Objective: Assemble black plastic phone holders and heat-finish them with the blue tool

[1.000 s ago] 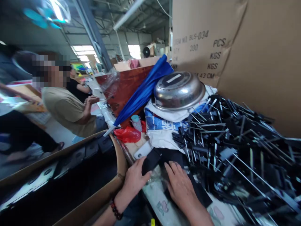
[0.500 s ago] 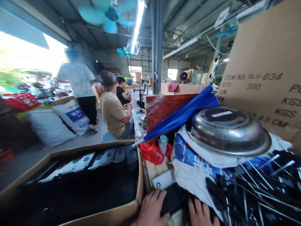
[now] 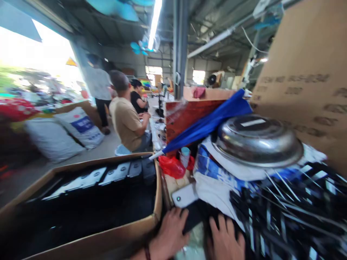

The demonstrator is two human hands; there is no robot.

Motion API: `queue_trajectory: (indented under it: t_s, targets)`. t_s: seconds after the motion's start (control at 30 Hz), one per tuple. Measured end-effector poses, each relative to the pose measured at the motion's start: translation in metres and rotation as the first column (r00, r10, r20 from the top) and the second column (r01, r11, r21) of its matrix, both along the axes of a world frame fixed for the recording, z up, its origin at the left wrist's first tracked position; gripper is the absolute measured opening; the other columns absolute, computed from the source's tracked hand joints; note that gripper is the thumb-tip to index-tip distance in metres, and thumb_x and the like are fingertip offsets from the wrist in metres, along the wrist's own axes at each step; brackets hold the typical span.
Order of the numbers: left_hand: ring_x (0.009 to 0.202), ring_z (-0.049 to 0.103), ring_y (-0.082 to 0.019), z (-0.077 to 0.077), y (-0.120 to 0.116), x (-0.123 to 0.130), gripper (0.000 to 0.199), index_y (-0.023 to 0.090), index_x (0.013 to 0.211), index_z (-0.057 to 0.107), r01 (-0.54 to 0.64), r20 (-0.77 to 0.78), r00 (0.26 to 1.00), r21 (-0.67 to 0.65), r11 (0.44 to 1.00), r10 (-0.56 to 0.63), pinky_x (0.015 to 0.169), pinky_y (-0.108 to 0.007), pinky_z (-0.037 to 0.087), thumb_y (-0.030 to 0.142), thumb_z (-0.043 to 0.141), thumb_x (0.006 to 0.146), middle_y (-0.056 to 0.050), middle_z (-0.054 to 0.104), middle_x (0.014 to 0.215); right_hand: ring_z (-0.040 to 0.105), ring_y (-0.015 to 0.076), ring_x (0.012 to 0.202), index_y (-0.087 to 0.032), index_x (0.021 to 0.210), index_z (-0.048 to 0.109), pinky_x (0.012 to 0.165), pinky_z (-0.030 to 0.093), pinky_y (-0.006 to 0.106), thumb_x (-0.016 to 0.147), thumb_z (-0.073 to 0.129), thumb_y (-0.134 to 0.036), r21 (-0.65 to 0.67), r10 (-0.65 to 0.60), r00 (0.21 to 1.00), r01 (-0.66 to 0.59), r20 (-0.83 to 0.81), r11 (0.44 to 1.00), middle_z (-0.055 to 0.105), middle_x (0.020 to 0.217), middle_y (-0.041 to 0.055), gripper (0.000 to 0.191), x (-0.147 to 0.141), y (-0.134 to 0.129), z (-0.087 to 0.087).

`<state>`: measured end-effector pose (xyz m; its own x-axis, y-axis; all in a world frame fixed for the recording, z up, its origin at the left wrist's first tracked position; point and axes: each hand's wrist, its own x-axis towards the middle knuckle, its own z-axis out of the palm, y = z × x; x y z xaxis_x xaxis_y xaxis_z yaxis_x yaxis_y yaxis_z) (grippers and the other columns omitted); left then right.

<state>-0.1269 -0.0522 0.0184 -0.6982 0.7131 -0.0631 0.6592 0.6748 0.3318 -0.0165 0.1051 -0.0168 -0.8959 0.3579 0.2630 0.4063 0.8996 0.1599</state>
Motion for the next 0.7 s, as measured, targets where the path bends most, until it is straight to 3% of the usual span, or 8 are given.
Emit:
queue_trajectory:
  t_s: [0.1, 0.2, 0.4, 0.57, 0.7]
  targets:
    - [0.106, 0.06, -0.031, 0.01, 0.0, 0.002, 0.047, 0.016, 0.125, 0.058, -0.013, -0.06, 0.998, -0.026, 1.0, 0.011, 0.093, -0.044, 0.047, 0.03, 0.06, 0.08, -0.014, 0.065, 0.113, 0.046, 0.0351, 0.123, -0.026, 0.121, 0.062, 0.09, 0.04, 0.055, 0.082, 0.053, -0.018, -0.08, -0.052, 0.997, 0.057, 0.061, 0.995, 0.055, 0.134, 0.0133, 0.041, 0.005, -0.013, 0.025]
    - [0.103, 0.061, -0.031, 0.012, 0.008, 0.0, 0.047, 0.015, 0.127, 0.056, 0.032, -0.144, 0.989, -0.08, 0.996, -0.043, 0.089, -0.044, 0.049, 0.027, 0.058, 0.082, -0.015, 0.065, 0.11, 0.042, 0.0351, 0.125, -0.026, 0.122, 0.058, 0.094, 0.037, 0.057, 0.081, 0.06, -0.025, -0.15, -0.088, 0.99, 0.104, 0.108, 0.983, 0.052, 0.137, 0.0132, 0.041, 0.005, -0.017, 0.036]
    - [0.1, 0.062, -0.031, 0.002, 0.018, 0.0, 0.049, 0.015, 0.129, 0.055, 0.077, -0.208, 0.973, -0.116, 0.99, -0.1, 0.084, -0.043, 0.051, 0.027, 0.059, 0.082, -0.014, 0.065, 0.108, 0.038, 0.0346, 0.127, -0.019, 0.115, 0.06, 0.105, 0.028, 0.056, 0.077, 0.064, -0.029, -0.184, -0.069, 0.994, 0.082, 0.079, 0.98, 0.05, 0.14, 0.0138, 0.04, -0.002, -0.015, 0.034]
    - [0.102, 0.061, -0.03, 0.0, 0.02, -0.001, 0.051, 0.017, 0.13, 0.055, 0.061, -0.191, 0.978, -0.126, 0.99, -0.085, 0.087, -0.043, 0.049, 0.027, 0.062, 0.08, -0.014, 0.064, 0.11, 0.042, 0.0351, 0.123, -0.015, 0.135, 0.05, 0.099, 0.034, 0.05, 0.076, 0.062, -0.03, -0.204, -0.029, 0.997, 0.043, 0.073, 0.978, 0.052, 0.138, 0.0142, 0.062, -0.017, -0.004, 0.033]
    - [0.108, 0.058, -0.032, -0.005, 0.021, 0.004, 0.056, 0.019, 0.134, 0.05, 0.041, -0.152, 0.987, -0.122, 0.992, -0.059, 0.095, -0.048, 0.045, 0.03, 0.062, 0.08, -0.014, 0.061, 0.117, 0.047, 0.0359, 0.117, -0.015, 0.13, 0.055, 0.097, 0.034, 0.051, 0.079, 0.056, -0.026, -0.122, -0.029, 0.998, 0.036, 0.059, 0.992, 0.057, 0.132, 0.014, 0.052, -0.02, 0.002, 0.025]
